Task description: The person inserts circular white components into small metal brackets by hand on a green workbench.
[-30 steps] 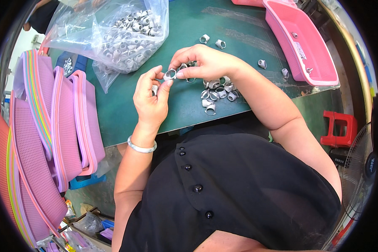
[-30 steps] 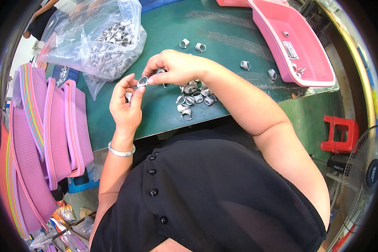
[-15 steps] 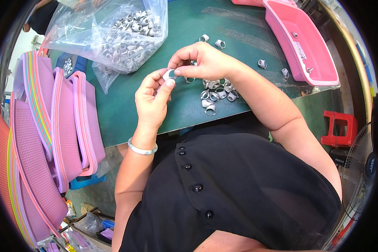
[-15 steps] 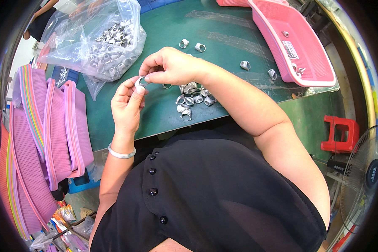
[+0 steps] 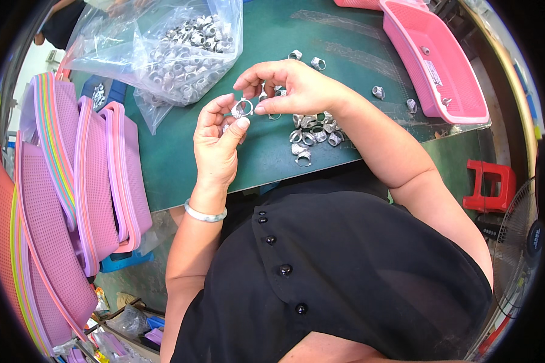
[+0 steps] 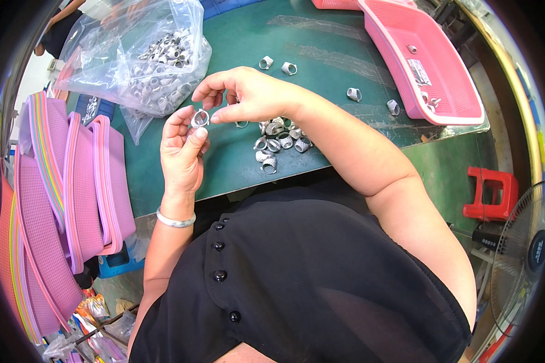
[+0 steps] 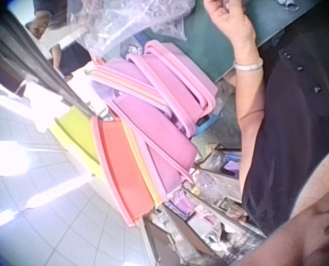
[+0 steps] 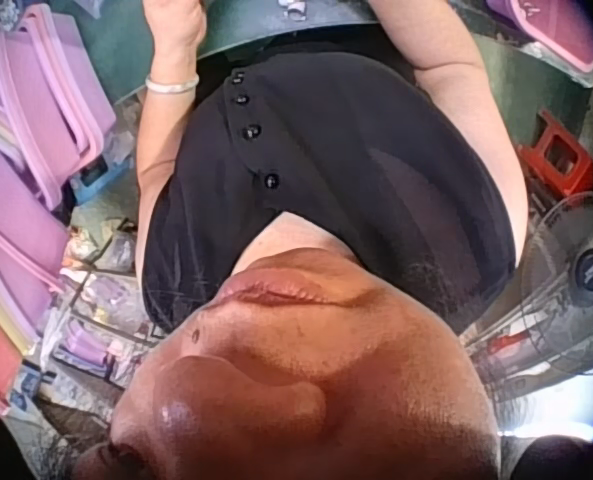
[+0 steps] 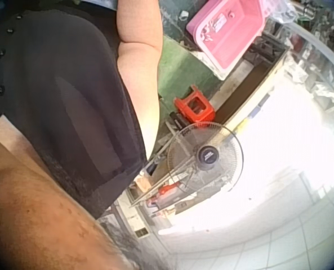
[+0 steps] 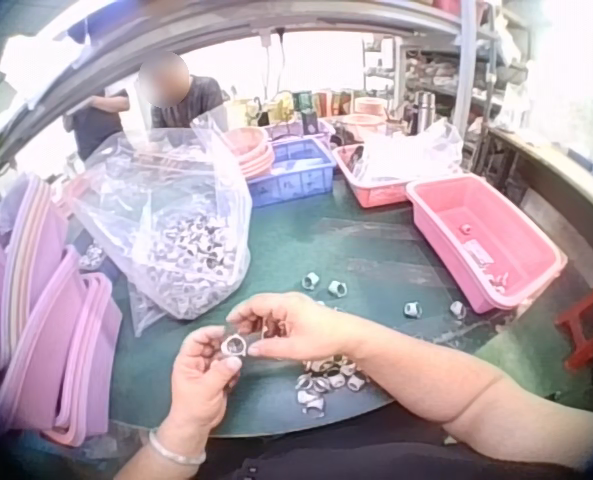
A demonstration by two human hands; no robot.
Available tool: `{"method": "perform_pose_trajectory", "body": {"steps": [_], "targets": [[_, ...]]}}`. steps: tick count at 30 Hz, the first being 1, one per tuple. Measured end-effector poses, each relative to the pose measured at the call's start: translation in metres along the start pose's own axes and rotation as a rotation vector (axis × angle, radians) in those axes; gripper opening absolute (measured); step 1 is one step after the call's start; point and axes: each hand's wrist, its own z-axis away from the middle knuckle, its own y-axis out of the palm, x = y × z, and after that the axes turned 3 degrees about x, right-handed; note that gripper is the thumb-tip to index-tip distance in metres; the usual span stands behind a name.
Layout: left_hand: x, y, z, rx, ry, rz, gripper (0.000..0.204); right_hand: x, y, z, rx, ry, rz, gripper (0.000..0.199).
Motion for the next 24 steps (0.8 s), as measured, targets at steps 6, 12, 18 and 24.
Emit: {"method": "perform_pose_trajectory", "body": {"steps": [6, 12, 18, 24], "targets": [[-0.003, 0.000, 0.000, -0.014, -0.058, 0.106, 0.034, -0.001, -0.007, 0.000, -0.048, 0.032, 0.079, 0.029], [-0.025, -0.002, -0.009, -0.040, -0.363, 0.570, 0.017, -0.016, -0.012, 0.003, -0.011, -0.056, 0.730, 0.016], [-0.085, 0.030, -0.031, 0.079, -0.033, 0.127, 0.013, -0.001, -0.004, 0.004, 0.061, 0.017, 0.930, 0.032], [-0.119, 0.034, -0.097, -0.081, 0.885, -1.138, 0.018, 0.000, -0.001, 0.006, 0.056, -0.005, 1.041, 0.031]]}}
